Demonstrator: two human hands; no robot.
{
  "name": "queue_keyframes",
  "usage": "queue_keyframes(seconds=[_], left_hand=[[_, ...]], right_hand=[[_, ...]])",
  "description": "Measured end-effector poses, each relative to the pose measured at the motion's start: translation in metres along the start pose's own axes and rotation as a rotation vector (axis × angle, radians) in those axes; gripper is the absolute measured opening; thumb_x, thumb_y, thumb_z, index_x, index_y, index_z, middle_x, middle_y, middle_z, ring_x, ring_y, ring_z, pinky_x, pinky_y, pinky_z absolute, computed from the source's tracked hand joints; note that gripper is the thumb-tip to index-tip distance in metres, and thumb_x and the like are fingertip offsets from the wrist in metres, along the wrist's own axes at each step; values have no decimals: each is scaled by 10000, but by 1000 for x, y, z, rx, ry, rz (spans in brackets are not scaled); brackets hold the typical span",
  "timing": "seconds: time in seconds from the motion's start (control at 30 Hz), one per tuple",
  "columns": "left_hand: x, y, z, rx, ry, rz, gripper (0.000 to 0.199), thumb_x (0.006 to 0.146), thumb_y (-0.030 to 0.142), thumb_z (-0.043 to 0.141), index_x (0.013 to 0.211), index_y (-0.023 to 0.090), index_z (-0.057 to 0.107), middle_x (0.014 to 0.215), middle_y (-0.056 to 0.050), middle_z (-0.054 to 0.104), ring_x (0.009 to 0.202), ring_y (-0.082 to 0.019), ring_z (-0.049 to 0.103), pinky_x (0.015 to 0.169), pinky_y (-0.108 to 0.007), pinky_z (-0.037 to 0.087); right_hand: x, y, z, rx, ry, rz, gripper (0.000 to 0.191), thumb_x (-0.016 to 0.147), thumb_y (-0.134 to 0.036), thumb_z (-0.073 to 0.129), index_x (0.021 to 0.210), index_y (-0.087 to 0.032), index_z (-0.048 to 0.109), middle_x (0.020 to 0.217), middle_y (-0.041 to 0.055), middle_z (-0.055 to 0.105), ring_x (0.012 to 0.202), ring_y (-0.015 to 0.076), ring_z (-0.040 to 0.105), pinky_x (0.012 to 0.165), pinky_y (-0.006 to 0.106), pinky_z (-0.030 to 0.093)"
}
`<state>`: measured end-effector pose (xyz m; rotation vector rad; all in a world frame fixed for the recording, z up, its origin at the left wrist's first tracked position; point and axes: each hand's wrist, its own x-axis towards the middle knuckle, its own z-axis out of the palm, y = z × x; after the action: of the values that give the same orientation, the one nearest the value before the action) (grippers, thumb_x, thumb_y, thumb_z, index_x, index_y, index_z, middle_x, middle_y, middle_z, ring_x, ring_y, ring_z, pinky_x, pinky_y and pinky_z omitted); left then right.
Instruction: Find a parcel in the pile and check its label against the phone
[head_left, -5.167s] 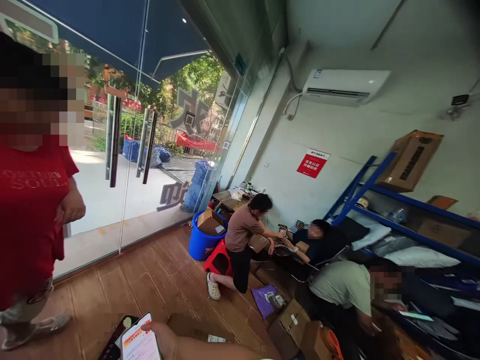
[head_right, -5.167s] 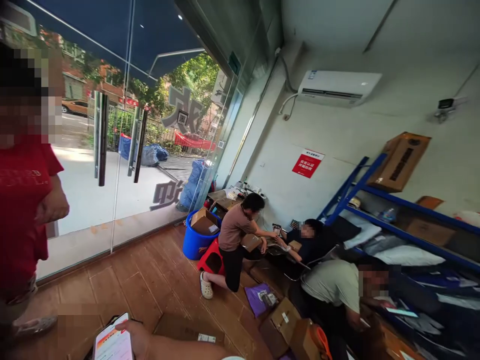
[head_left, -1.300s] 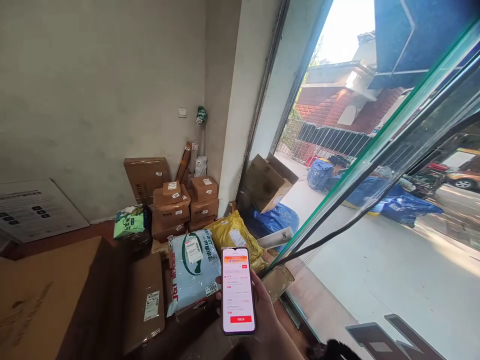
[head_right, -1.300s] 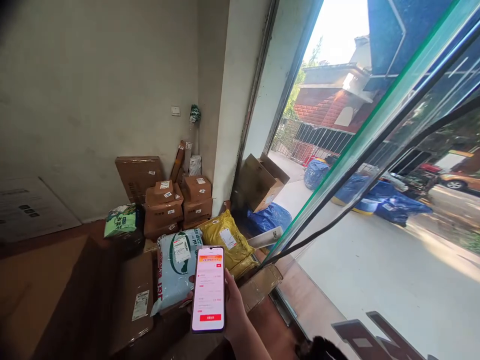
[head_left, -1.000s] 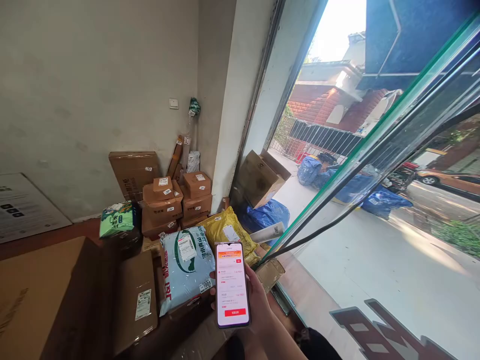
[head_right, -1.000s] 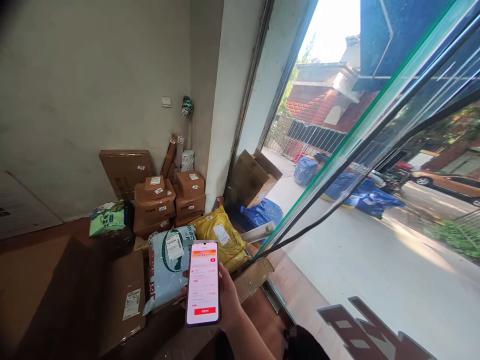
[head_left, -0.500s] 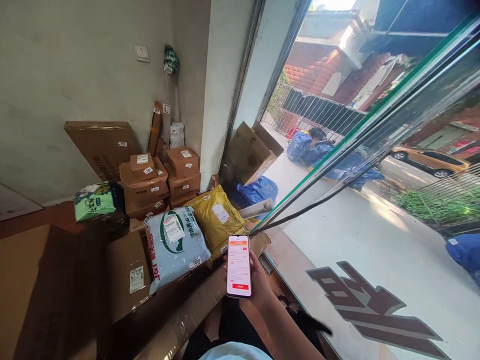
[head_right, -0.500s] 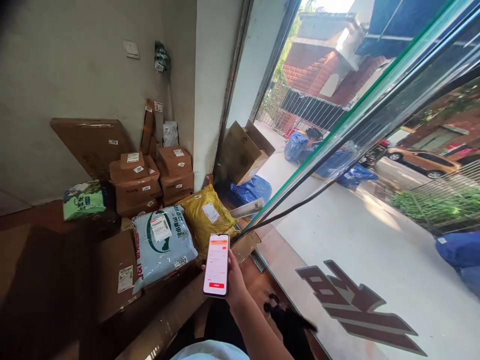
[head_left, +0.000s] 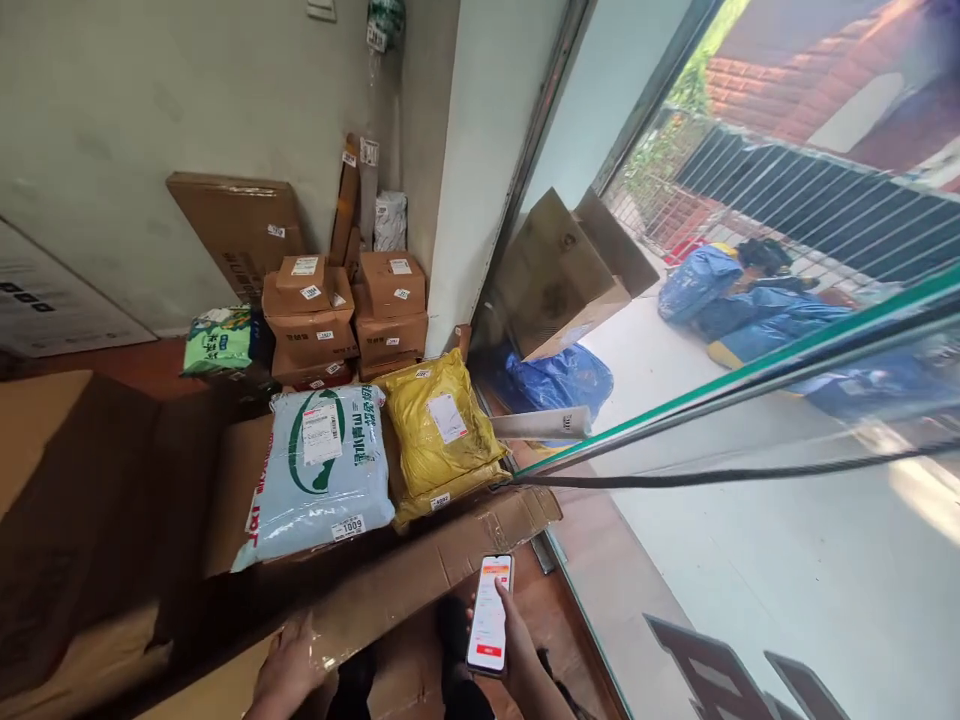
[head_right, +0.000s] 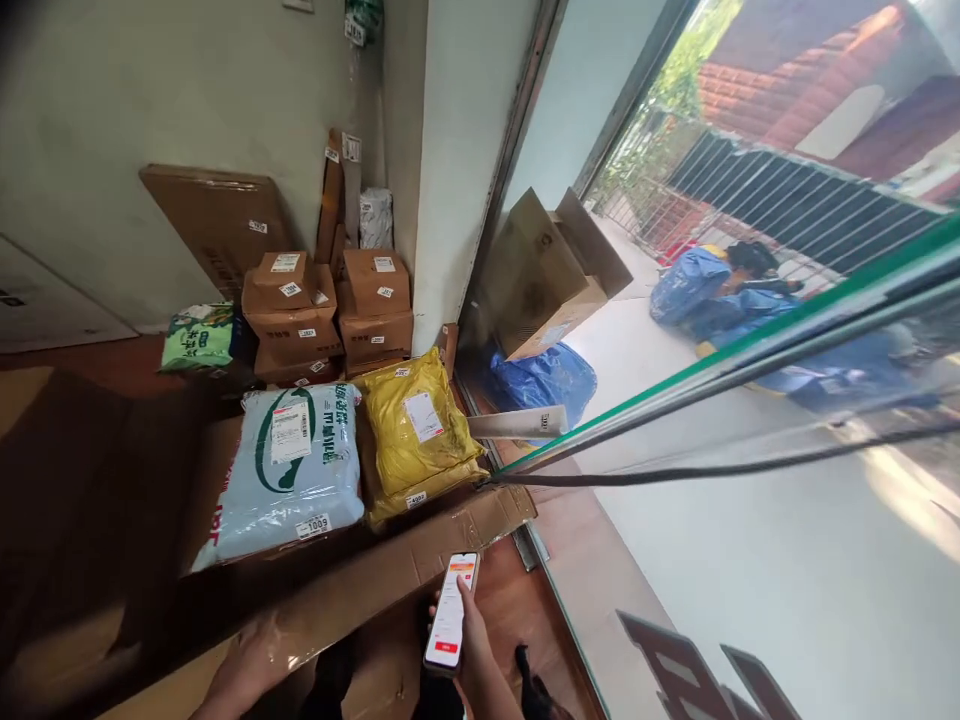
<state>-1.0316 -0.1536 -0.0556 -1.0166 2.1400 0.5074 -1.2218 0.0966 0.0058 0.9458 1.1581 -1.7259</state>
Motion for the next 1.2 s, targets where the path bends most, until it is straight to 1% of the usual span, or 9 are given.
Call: queue_keyframes(seconds=[0.17,0.27,0.33,0.43,0.57,0.77,1.0,1.13,1.2], left_hand=[[25,65,52,100,107,-66,1061,507,189,653,1449,94,177,1531,-177,156,1409,-331,128,1117,-478,170],[35,82,63,53,202,-20,1038,484,205,646,1434,141,234,1502,-145,255,1408,-321,107,1117,-559,67],[39,81,66,-12,269,51,1004,469,210,651,1407,159,297,1462,-139,327,1381,-324,177,1113,-580,28],[42,72,73,-126,361,154,908,475,247,656,1344,171,402,1367,-138,441,1296,-312,315,1134,-537,12],[41,66,85,-235,450,229,860,480,272,667,1307,177,449,1306,-134,485,1249,-314,355,1149,-499,34],[40,67,101,-319,475,334,840,529,257,649,1329,171,406,1317,-141,471,1257,-311,358,1150,-501,30],[36,66,117,-328,511,422,792,641,291,617,1362,148,323,1344,-149,439,1275,-305,341,1143,-474,6],[38,68,125,-350,558,472,856,620,299,673,1374,133,303,1346,-165,436,1277,-314,345,1145,-469,22],[36,66,125,-383,574,523,944,592,401,726,1387,134,290,1370,-177,411,1292,-319,330,1150,-460,70]], right_hand=[[65,-14,-18,-47,-58,36,348,682,-434,710,796,-118,619,636,70,719,534,173,661,497,251,529],[95,-30,-20,-106,-132,38,381,689,-414,705,896,-102,637,710,87,734,616,191,684,549,269,546],[110,-37,-19,-151,-178,21,419,693,-439,690,953,-115,631,772,88,744,649,202,690,573,297,561],[127,-35,-18,-211,-220,-17,439,668,-404,706,1007,-139,616,870,75,748,696,210,692,631,340,579],[136,-19,-23,-250,-211,-98,473,625,-363,710,1041,-169,596,903,41,741,768,191,686,710,329,579],[135,-4,-29,-314,-137,-331,514,616,-408,634,1082,-196,599,893,38,713,766,181,673,659,310,587],[130,9,-30,-369,-111,-499,527,547,-400,622,1031,-190,631,849,35,653,699,155,624,588,269,572],[127,15,-24,-372,12,-549,489,543,-399,583,964,-160,651,826,51,626,690,154,584,570,257,530],[128,15,-23,-408,59,-567,485,545,-416,572,948,-157,652,833,65,622,699,168,567,580,286,507]])
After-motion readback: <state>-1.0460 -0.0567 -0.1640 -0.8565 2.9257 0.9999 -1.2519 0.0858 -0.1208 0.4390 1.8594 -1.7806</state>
